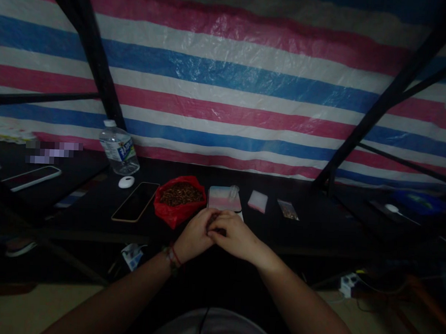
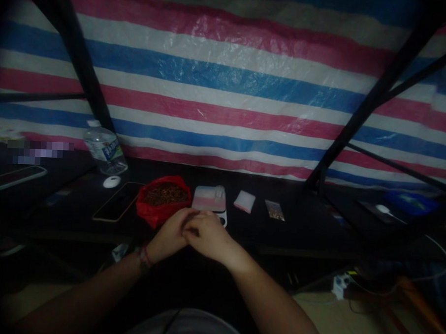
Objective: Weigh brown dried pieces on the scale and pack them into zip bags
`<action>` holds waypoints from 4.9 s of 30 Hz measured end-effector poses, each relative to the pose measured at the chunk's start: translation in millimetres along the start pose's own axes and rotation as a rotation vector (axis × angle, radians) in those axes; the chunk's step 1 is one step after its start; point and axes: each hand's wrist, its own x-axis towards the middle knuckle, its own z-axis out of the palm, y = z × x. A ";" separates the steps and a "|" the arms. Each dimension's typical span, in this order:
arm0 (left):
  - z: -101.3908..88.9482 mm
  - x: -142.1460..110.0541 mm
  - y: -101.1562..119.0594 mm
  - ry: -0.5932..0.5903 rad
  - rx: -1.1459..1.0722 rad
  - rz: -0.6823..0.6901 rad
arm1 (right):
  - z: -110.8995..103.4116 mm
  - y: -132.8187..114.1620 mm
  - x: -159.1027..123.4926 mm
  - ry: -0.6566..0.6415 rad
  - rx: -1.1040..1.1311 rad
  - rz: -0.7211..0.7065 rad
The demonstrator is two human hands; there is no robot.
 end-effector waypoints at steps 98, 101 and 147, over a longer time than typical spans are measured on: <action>-2.1 7.0 -12.9 -0.049 -0.647 -0.357 | 7.4 59.5 -5.6 0.133 0.611 0.391; -2.7 6.7 -13.8 -0.058 -0.642 -0.369 | 6.9 57.4 -5.3 0.156 0.616 0.369; -11.7 8.4 0.8 0.108 -0.349 -0.357 | 5.8 41.1 -5.3 0.283 0.524 0.395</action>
